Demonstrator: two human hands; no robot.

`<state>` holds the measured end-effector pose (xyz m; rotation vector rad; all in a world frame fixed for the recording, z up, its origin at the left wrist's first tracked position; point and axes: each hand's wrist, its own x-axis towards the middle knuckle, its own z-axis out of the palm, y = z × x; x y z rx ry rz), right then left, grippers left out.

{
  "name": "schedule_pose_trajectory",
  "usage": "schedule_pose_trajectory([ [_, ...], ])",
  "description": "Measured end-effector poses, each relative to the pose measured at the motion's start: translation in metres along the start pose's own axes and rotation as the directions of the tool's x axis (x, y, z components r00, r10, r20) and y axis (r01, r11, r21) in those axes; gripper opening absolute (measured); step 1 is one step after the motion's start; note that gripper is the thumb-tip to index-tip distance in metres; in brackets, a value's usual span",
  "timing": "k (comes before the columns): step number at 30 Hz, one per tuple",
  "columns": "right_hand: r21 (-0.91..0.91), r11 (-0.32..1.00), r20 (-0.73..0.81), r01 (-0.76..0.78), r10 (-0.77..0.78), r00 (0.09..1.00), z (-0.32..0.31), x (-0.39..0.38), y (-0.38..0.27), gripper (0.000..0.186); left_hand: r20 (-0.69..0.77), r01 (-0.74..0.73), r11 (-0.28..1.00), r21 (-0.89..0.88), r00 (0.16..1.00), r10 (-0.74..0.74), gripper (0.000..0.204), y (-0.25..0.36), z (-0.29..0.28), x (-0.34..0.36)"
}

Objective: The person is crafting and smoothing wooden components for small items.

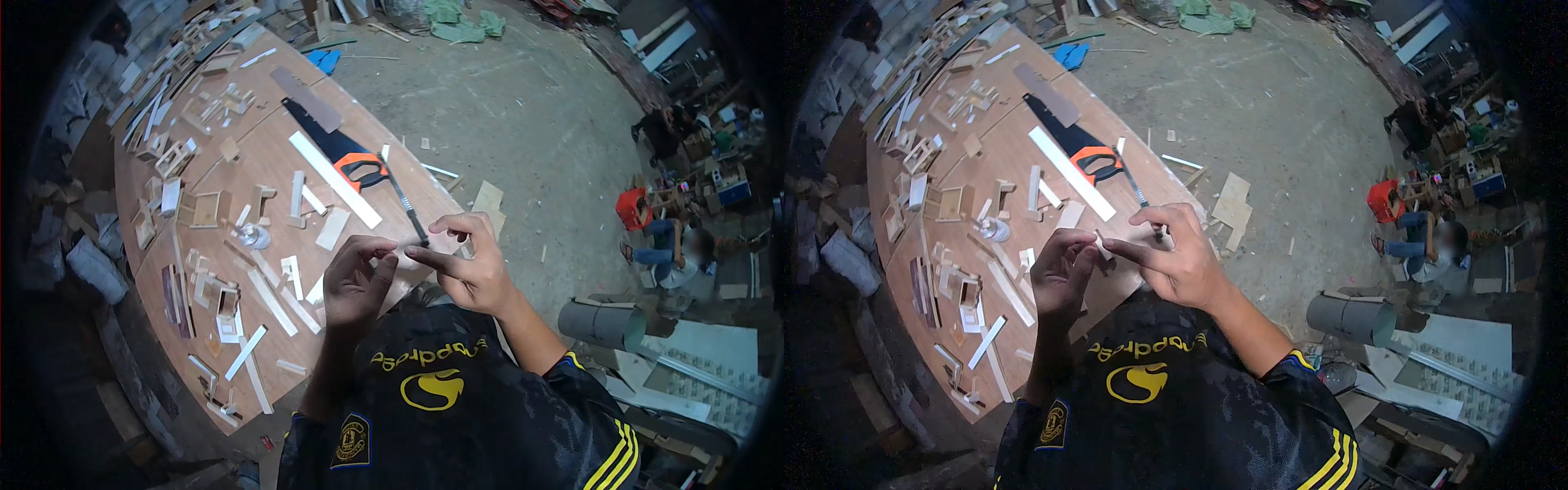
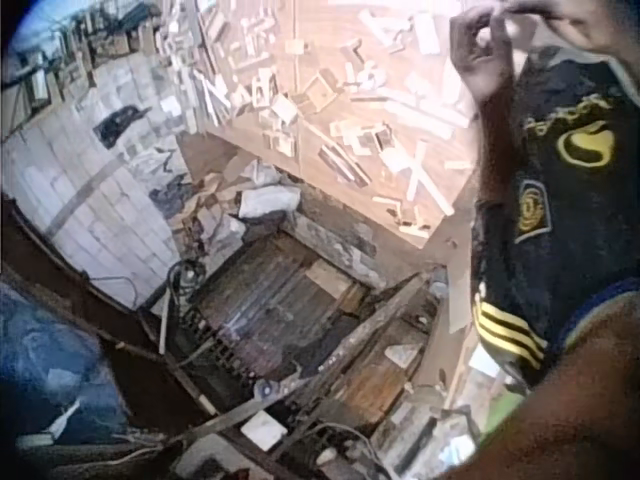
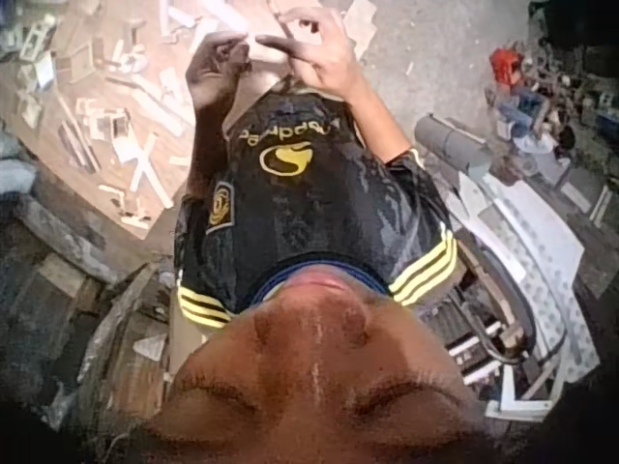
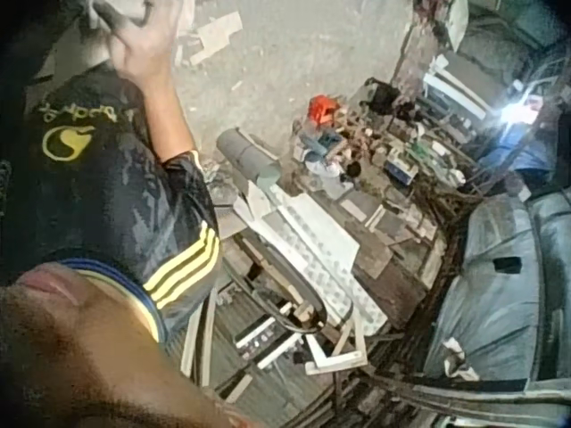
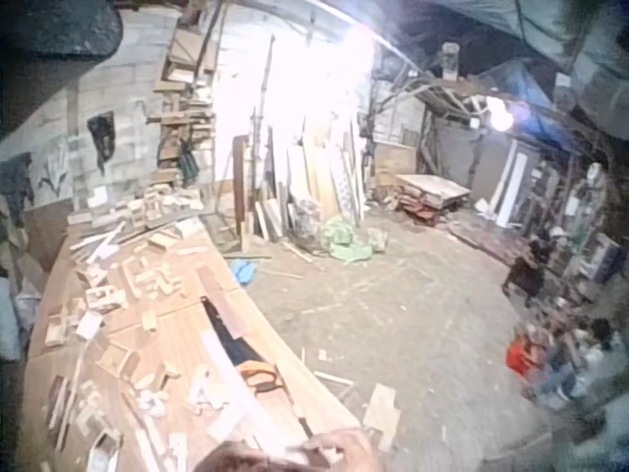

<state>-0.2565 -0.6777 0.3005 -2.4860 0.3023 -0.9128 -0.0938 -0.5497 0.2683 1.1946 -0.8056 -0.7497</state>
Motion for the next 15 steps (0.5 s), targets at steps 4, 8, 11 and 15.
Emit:
schedule_pose_trajectory([
  [4,-0.059,0.998,-0.038,0.014,-0.016,0.999,-0.033,-0.017,0.022,0.049,0.069,0.056,0.996,0.072,0.996,-0.061,0.016,0.018,0.044,0.013],
  [8,0.006,1.0,-0.066,0.019,-0.018,0.998,-0.063,-0.038,0.046,0.054,0.07,-0.134,0.944,0.301,0.99,0.119,0.015,0.013,0.091,0.016],
  [11,0.125,0.991,-0.086,0.053,-0.042,0.995,-0.082,-0.049,0.072,0.053,0.131,-0.218,0.834,0.506,0.976,0.176,0.014,0.019,0.12,0.018],
  [15,0.213,0.968,-0.016,0.136,-0.135,0.991,-0.099,-0.068,0.099,0.041,0.113,-0.148,0.868,0.473,0.988,0.107,0.011,0.008,0.147,-0.004],
])
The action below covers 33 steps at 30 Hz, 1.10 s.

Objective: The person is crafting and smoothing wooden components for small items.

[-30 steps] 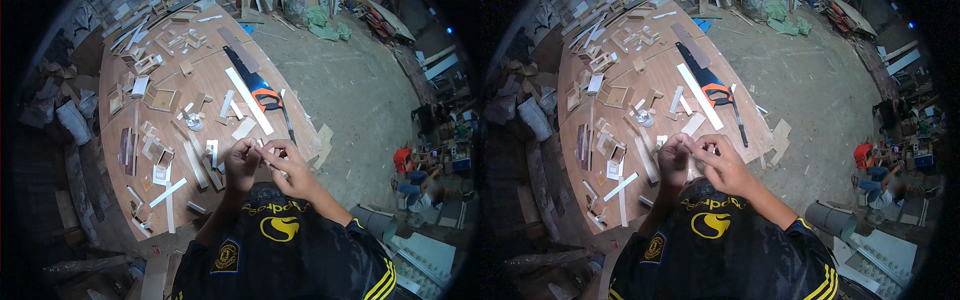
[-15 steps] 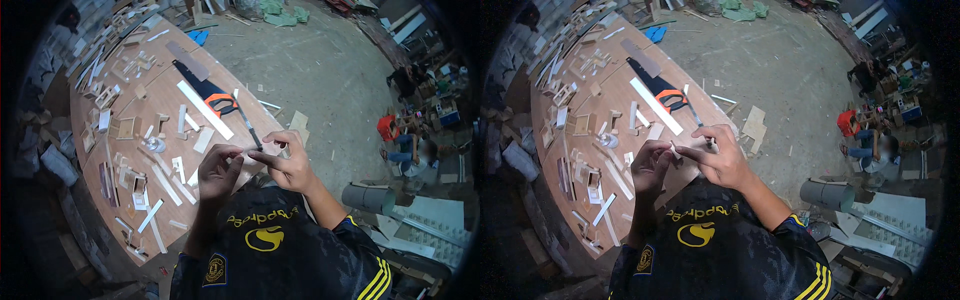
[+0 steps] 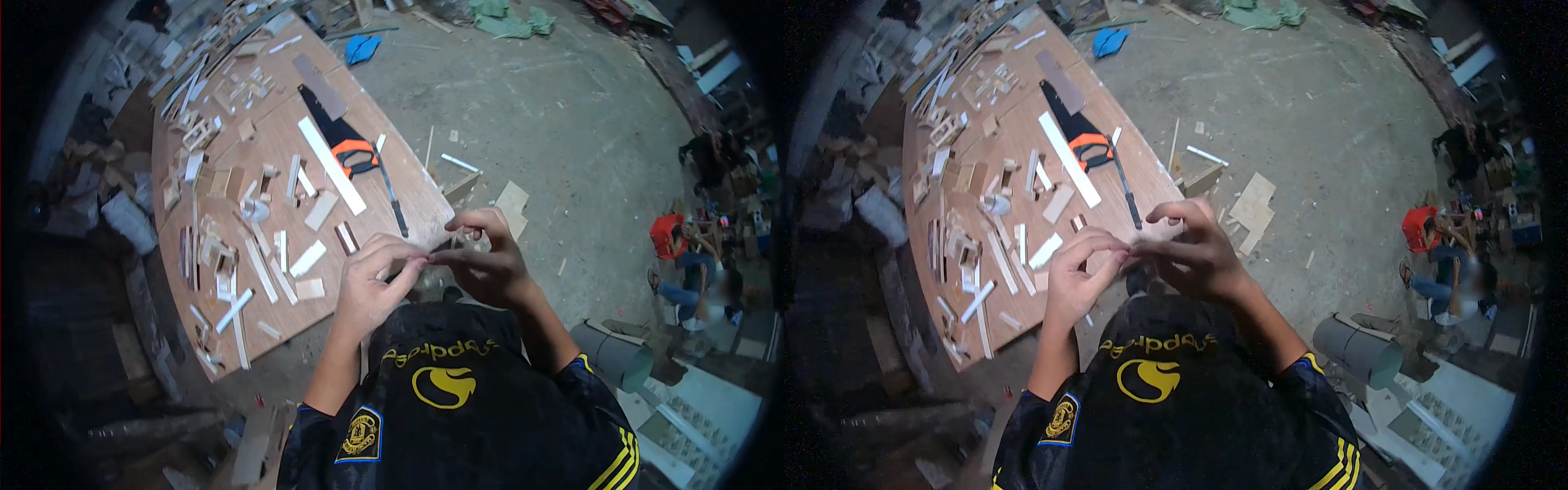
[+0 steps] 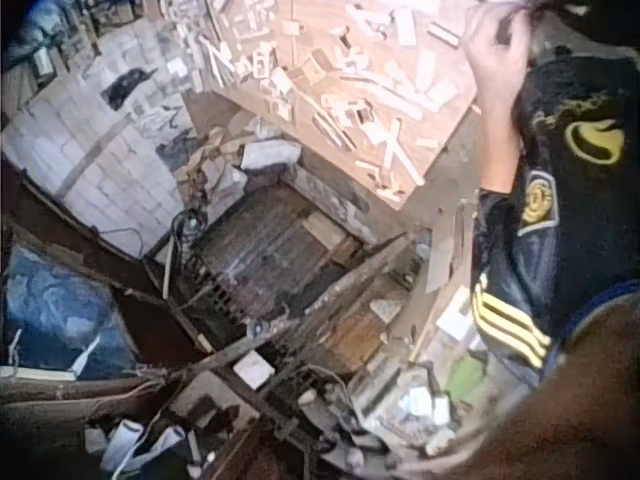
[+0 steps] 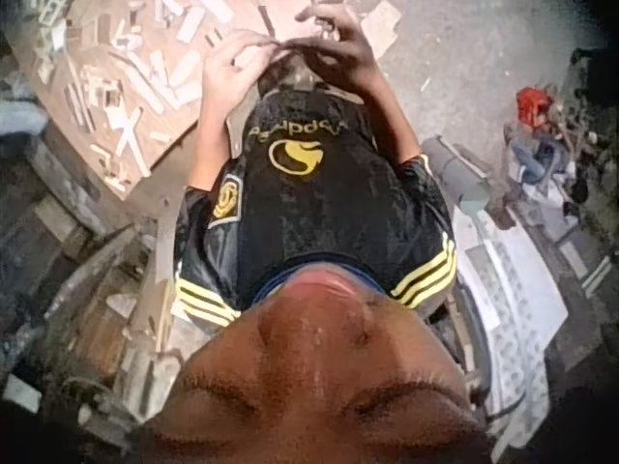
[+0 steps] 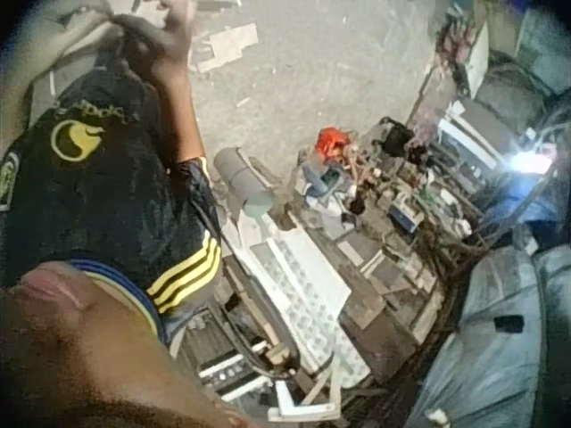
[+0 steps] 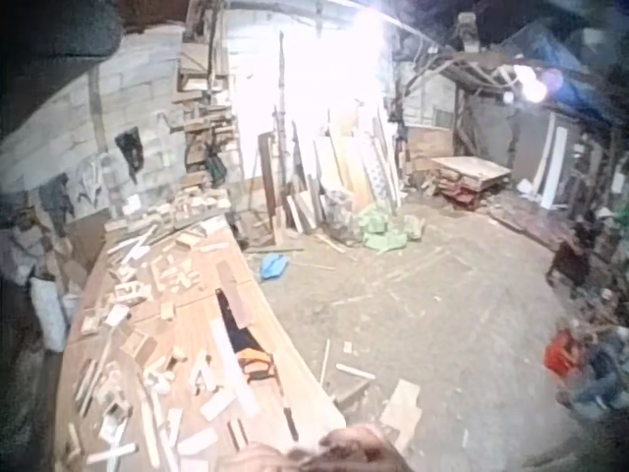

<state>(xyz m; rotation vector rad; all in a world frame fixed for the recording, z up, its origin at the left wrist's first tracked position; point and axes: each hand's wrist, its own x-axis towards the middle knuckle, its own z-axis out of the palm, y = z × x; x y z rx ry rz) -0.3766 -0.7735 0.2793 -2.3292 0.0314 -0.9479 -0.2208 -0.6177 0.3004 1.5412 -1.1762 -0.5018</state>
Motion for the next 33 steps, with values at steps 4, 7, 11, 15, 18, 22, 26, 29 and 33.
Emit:
schedule_pose_trajectory([
  [4,0.253,0.958,0.107,-0.133,0.109,0.988,-0.011,-0.012,0.009,0.031,-0.022,0.041,0.997,0.058,0.999,-0.04,0.01,0.013,0.028,-0.009],
  [7,0.404,0.89,0.176,-0.211,0.151,0.973,-0.013,-0.018,0.015,0.028,-0.091,0.071,0.99,0.123,0.994,-0.06,0.01,0.022,0.043,-0.018],
  [11,0.461,0.834,0.33,-0.303,0.156,0.931,-0.018,-0.016,0.013,0.023,-0.114,0.191,0.976,0.106,0.977,-0.179,0.01,0.032,0.048,-0.033],
  [15,0.445,0.867,0.384,-0.223,0.04,0.922,-0.01,-0.021,0.017,0.018,-0.095,0.241,0.955,0.174,0.969,-0.227,0.012,0.033,0.048,-0.046],
  [18,0.504,0.863,0.289,-0.026,-0.14,0.947,0.004,-0.032,0.019,0.019,-0.148,0.286,0.943,0.172,0.954,-0.263,0.014,0.027,0.058,-0.059],
  [22,0.561,0.758,0.496,-0.332,0.014,0.868,0.018,-0.041,0.012,0.019,-0.225,0.387,0.911,0.143,0.909,-0.351,0.013,0.013,0.068,-0.085],
  [26,0.493,0.784,0.546,-0.376,0.058,0.836,0.029,-0.038,0.005,0.018,-0.326,0.422,0.901,0.098,0.869,-0.371,0.012,0.001,0.069,-0.095],
  [29,0.513,0.794,0.45,-0.326,0.074,0.89,0.041,-0.03,0.006,0.016,-0.356,0.411,0.911,0.043,0.858,-0.37,0.01,-0.007,0.056,-0.091],
  [33,0.502,0.629,0.605,-0.594,0.236,0.76,0.045,-0.007,0.003,0.013,-0.384,0.412,0.904,-0.116,0.82,-0.423,0.004,-0.023,0.033,-0.086],
])
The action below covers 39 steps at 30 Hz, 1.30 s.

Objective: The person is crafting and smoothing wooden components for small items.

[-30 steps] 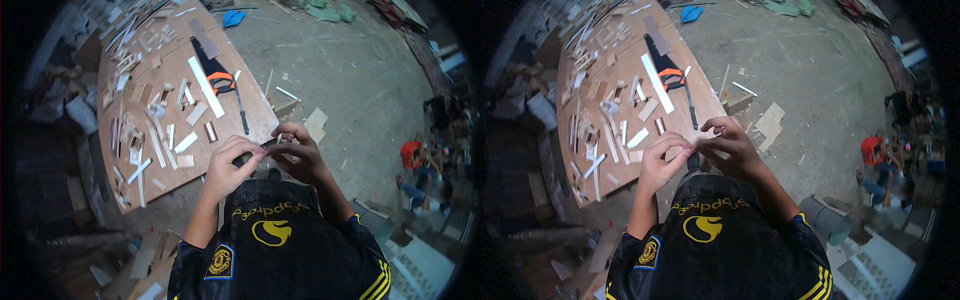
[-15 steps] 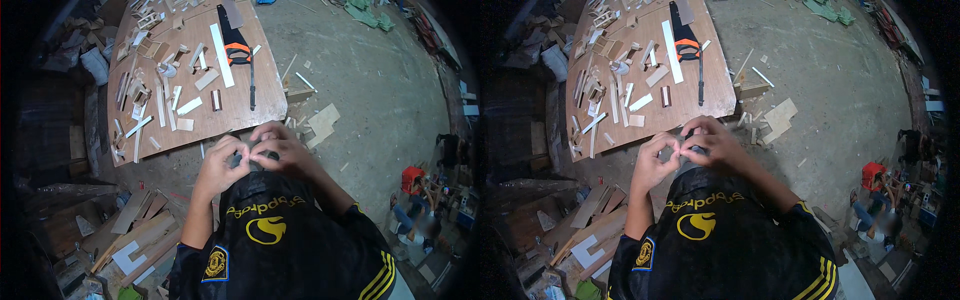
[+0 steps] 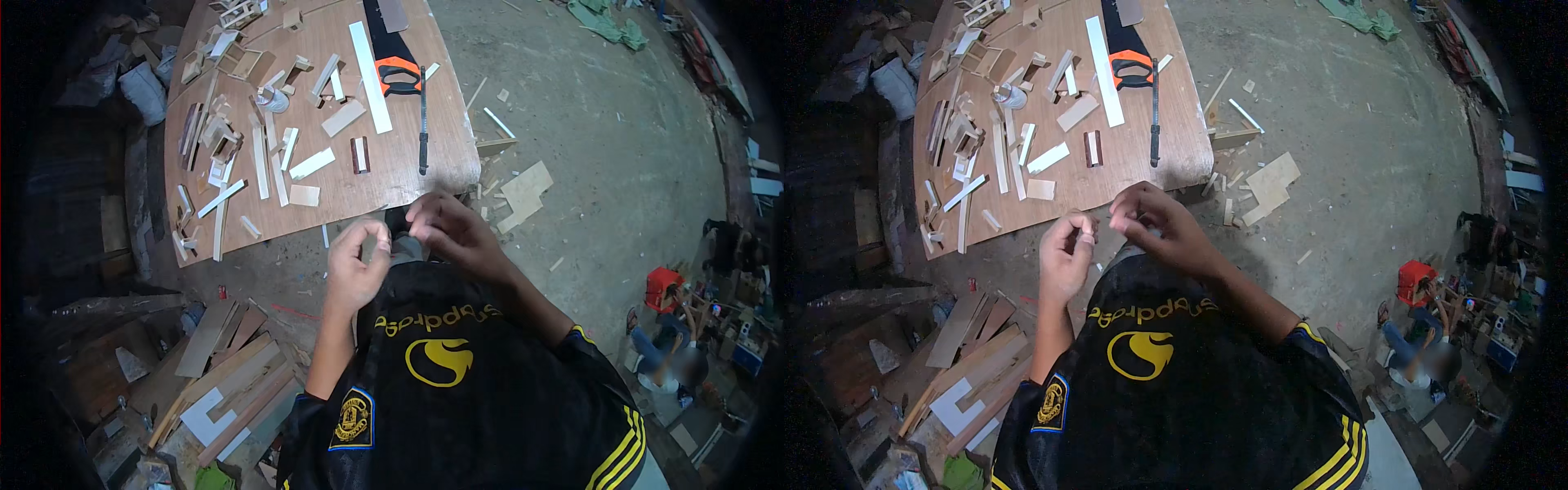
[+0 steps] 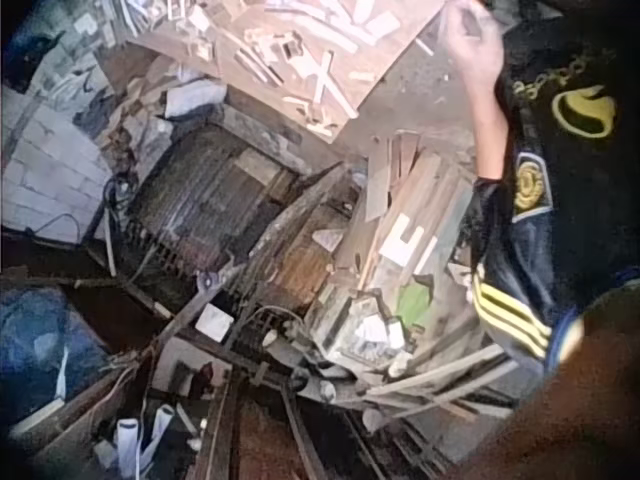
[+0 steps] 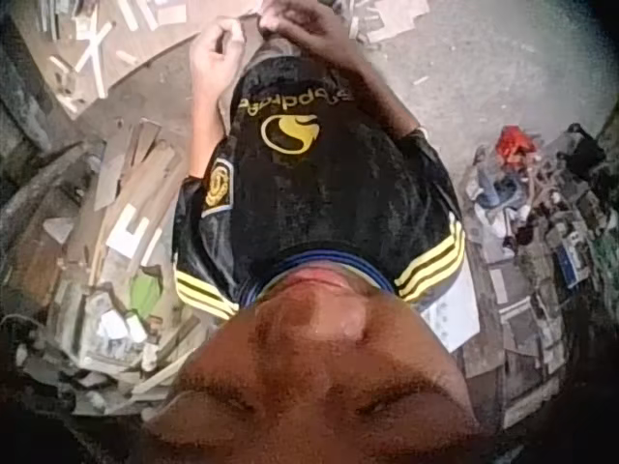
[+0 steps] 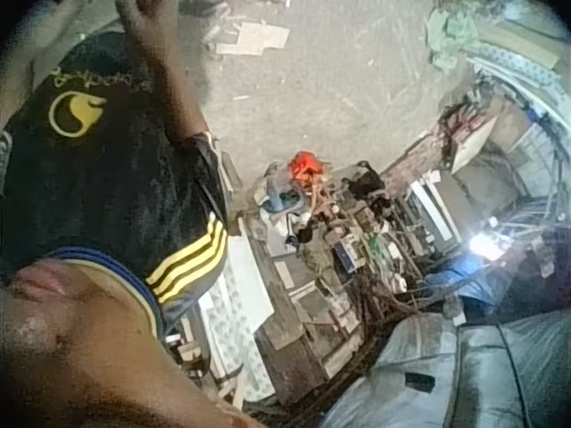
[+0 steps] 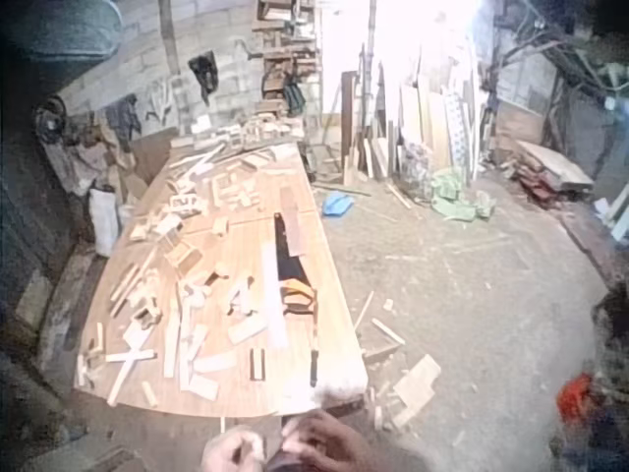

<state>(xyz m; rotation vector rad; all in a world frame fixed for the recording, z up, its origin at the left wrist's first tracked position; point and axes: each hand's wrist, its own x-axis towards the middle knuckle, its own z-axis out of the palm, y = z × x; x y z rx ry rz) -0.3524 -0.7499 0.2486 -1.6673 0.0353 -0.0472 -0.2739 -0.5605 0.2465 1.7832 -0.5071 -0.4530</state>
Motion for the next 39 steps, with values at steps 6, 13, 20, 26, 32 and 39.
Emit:
schedule_pose_trajectory([
  [6,0.775,0.57,0.194,-0.275,0.199,0.961,0.015,0.035,-0.01,0.01,0.013,-0.246,0.969,-0.034,0.969,0.247,0.003,0.01,-0.031,0.03],
  [13,0.806,0.49,0.219,-0.333,0.275,0.936,0.043,0.076,-0.019,0.013,-0.023,-0.397,0.912,0.105,0.916,0.401,0.017,0.025,-0.065,0.06],
  [20,0.787,0.549,0.14,-0.28,0.284,0.949,0.07,0.106,-0.017,0.013,-0.034,-0.447,0.885,0.132,0.89,0.454,0.013,0.004,-0.096,0.076],
  [26,0.638,0.701,0.096,-0.319,0.338,0.936,0.082,0.118,-0.01,0.012,-0.067,-0.432,0.888,0.158,0.893,0.446,0.012,-0.011,-0.109,0.081],
  [32,0.529,0.779,0.151,-0.338,0.305,0.94,0.088,0.128,-0.003,0.012,-0.168,-0.372,0.912,0.173,0.901,0.4,0.014,-0.023,-0.105,0.073],
  [39,0.54,0.787,0.205,-0.298,0.22,0.954,0.083,0.134,0.004,0.019,-0.297,-0.144,0.989,0.016,0.944,0.142,0.013,-0.022,-0.092,0.065],
])
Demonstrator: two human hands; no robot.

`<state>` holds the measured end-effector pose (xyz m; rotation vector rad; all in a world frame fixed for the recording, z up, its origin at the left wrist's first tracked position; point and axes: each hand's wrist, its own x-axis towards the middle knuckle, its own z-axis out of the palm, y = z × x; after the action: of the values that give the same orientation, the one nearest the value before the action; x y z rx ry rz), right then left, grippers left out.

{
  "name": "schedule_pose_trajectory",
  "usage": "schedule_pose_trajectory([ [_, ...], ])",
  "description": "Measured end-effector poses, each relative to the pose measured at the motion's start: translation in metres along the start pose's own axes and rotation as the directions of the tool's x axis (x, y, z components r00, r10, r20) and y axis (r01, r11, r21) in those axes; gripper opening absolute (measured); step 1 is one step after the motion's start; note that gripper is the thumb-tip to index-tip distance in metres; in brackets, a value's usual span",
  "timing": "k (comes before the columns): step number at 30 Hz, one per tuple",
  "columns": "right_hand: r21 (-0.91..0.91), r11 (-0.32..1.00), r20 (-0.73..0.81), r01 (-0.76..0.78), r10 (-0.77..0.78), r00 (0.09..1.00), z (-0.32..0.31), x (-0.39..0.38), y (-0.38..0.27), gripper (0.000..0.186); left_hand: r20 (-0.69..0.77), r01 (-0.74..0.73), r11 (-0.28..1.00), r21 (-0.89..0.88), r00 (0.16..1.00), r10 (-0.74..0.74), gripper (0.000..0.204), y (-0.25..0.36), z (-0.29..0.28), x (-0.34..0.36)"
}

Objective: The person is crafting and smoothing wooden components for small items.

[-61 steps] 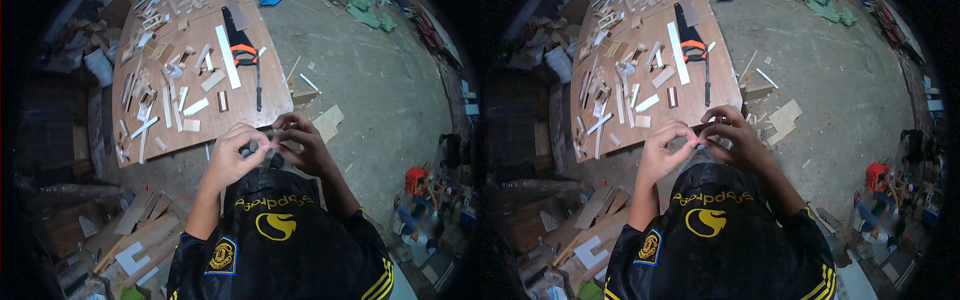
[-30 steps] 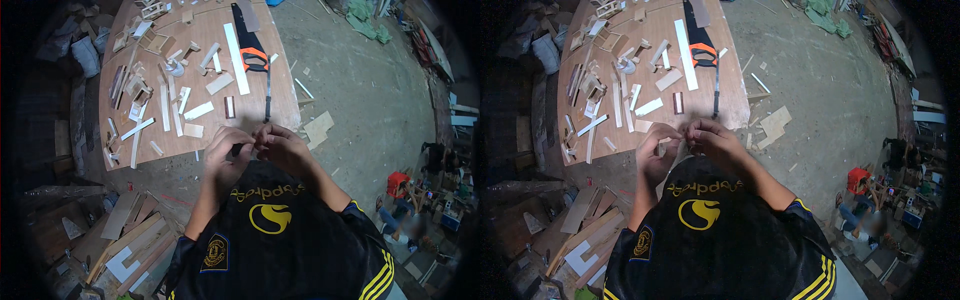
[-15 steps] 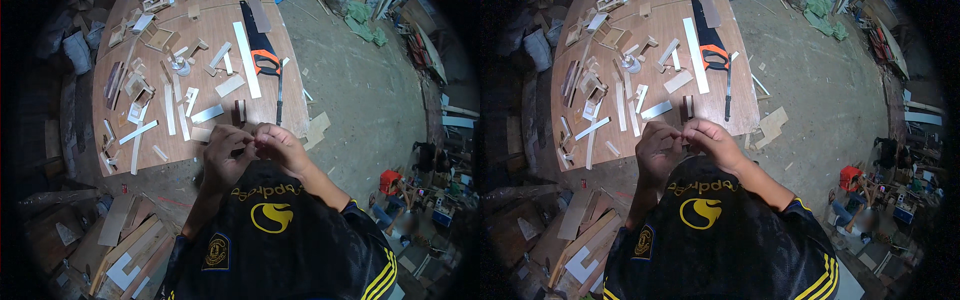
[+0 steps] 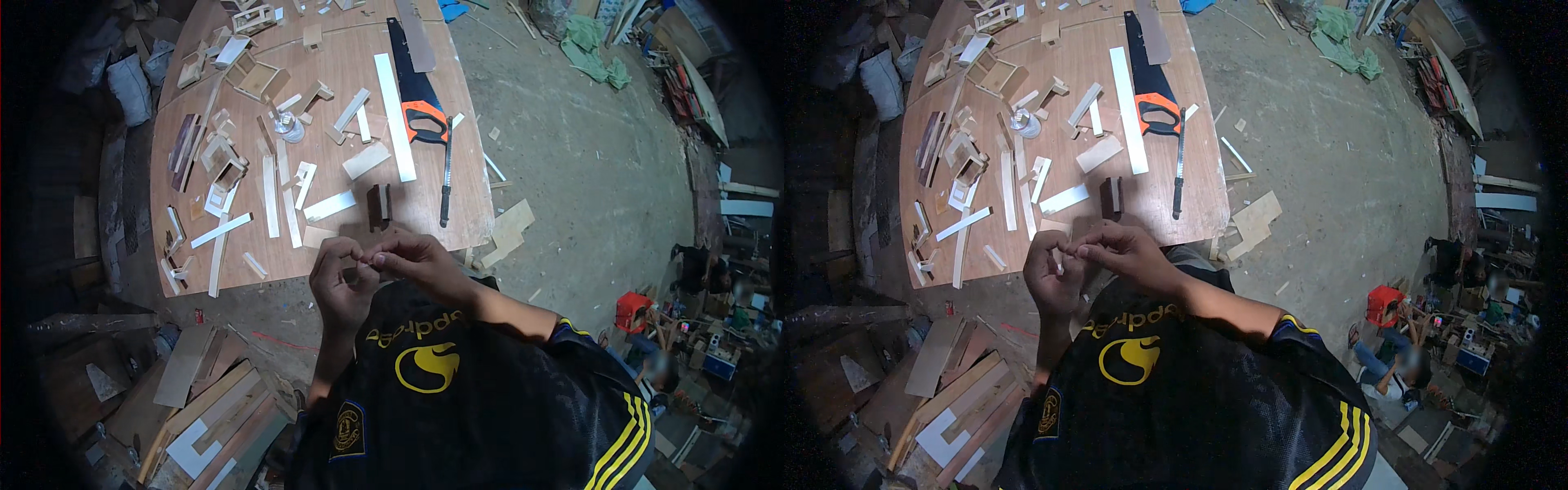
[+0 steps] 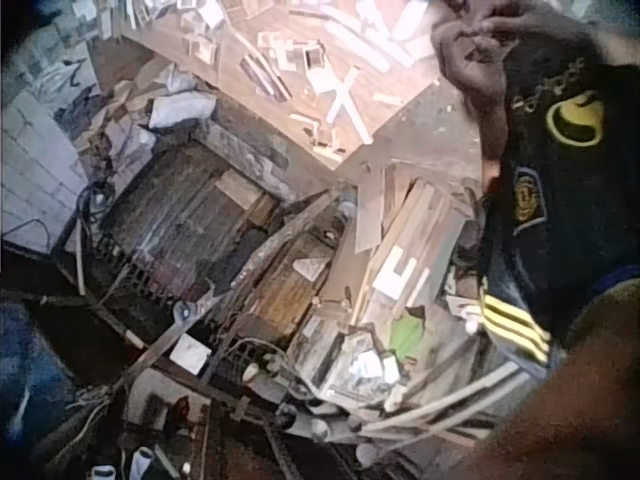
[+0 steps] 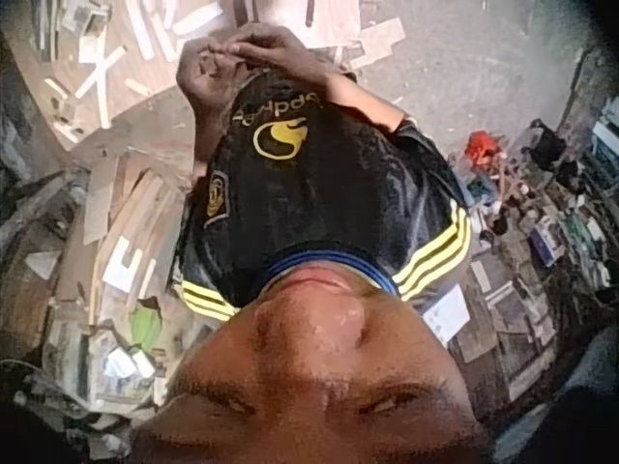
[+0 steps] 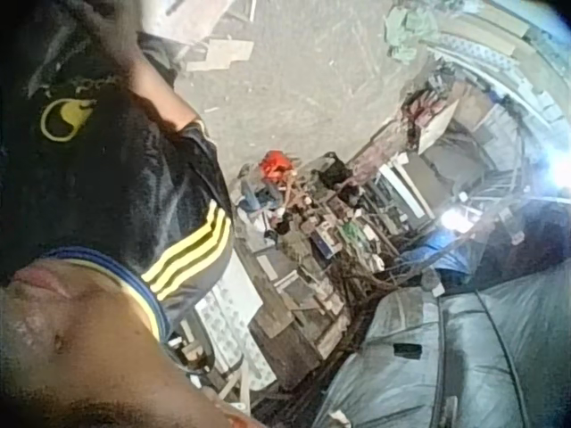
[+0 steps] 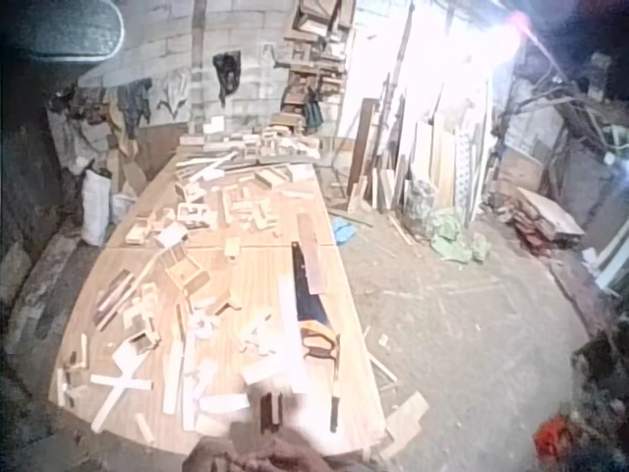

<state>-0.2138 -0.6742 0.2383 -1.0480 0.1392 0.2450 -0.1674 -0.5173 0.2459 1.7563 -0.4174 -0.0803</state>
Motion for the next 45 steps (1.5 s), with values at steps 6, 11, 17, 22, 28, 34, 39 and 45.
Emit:
schedule_pose_trajectory([
  [6,0.015,1.0,0.015,-0.018,0.018,1.0,-0.026,-0.008,-0.02,0.02,0.019,-0.05,0.999,0.003,0.999,0.05,0.011,0.007,0.026,0.003],
  [11,0.016,0.99,-0.103,-0.14,0.141,0.985,-0.062,-0.013,-0.03,0.019,0.031,0.006,1.0,0.014,0.999,-0.006,0.003,0.006,0.047,0.001],
  [17,-0.135,0.991,0.018,0.023,-0.021,1.0,-0.104,-0.014,-0.038,0.021,-0.086,0.077,0.996,-0.04,0.993,-0.08,0.009,0.008,0.059,-0.006],
  [22,-0.272,0.959,0.039,0.075,-0.067,0.997,-0.136,-0.01,-0.044,0.02,-0.085,0.142,0.99,0.012,0.986,-0.141,0.012,0.0,0.068,-0.019],
  [28,-0.441,0.867,0.212,0.231,-0.15,0.966,-0.152,-0.019,-0.039,0.017,-0.202,0.384,0.922,0.046,0.908,-0.367,0.011,-0.006,0.08,-0.044],
  [34,-0.633,0.749,0.271,0.196,-0.023,0.962,-0.158,-0.017,-0.025,0.016,-0.223,0.384,0.92,0.084,0.907,-0.358,0.009,-0.015,0.069,-0.054],
  [39,-0.65,0.73,0.281,0.211,-0.028,0.959,-0.172,-0.004,0.025,0.018,-0.256,0.445,0.895,0.035,0.869,-0.423,0.009,-0.038,0.06,-0.08],
  [45,-0.802,0.593,0.136,-0.066,0.29,0.947,-0.184,0.009,0.04,0.027,-0.259,0.567,0.823,0.032,0.8,-0.541,0.011,-0.054,0.049,-0.103],
])
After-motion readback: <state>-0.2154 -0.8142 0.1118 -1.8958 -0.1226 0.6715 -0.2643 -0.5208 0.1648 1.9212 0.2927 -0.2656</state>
